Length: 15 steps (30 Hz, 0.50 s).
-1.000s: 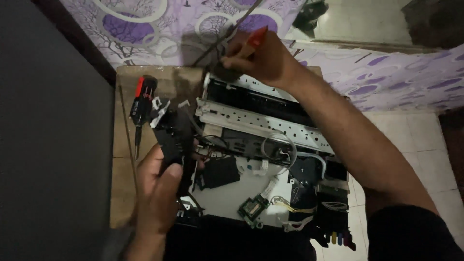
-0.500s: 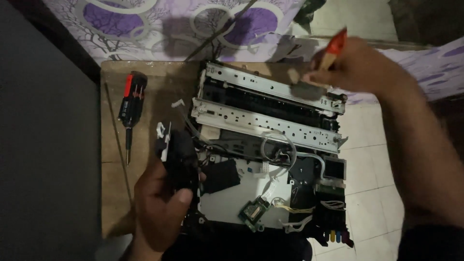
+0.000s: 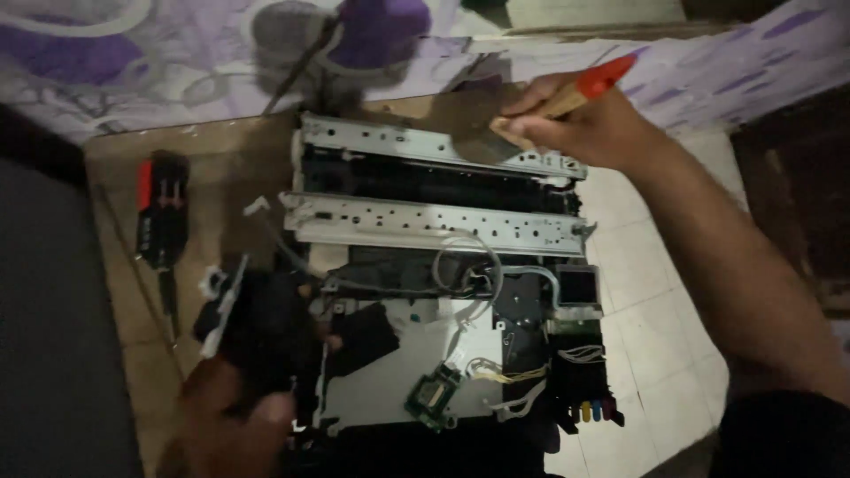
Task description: Cleaning internal printer components with a brush and unscrewing parts with a screwdriver.
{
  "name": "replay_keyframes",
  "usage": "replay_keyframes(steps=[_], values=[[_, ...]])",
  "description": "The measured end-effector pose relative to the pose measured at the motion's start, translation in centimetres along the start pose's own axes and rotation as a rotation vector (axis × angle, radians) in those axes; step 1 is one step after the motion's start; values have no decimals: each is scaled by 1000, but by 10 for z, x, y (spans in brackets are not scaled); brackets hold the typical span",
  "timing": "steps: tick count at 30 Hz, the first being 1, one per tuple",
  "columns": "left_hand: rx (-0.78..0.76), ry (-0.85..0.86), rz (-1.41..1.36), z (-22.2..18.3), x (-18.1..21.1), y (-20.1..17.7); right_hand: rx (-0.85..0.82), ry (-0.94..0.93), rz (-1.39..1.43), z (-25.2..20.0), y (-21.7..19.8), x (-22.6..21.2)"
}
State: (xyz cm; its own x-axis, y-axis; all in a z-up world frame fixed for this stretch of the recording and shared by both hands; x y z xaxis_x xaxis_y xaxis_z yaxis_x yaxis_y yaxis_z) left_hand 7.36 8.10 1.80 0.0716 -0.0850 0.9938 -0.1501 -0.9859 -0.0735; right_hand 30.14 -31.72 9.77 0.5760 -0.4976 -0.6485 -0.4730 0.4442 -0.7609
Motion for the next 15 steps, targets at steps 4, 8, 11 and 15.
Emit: replay_keyframes(steps=[4,8,11,15], values=[[-179,76,-356,11,-9,0,54,303,85,-45,-21,2],[-45,143,-361,6,-3,9,48,268,-77,-52,-30,-3],[-101,134,-23,5,-9,9,99,147,-14,-45,-15,-9],[-156,132,-365,6,-17,-1,153,97,-141,-67,-10,-2]])
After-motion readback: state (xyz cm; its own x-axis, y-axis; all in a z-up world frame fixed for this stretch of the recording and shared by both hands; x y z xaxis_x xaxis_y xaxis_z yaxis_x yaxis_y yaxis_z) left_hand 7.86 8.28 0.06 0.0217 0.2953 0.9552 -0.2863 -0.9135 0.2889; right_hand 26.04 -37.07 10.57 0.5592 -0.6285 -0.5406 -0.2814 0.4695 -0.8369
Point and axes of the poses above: each hand's wrist, its own z-axis towards the middle knuckle, its own y-axis out of the palm, x = y × z, the point moved 1 cm from there along z, towards the middle knuckle, and after that the axes turned 5 degrees about -x, right-handed, at the moved point
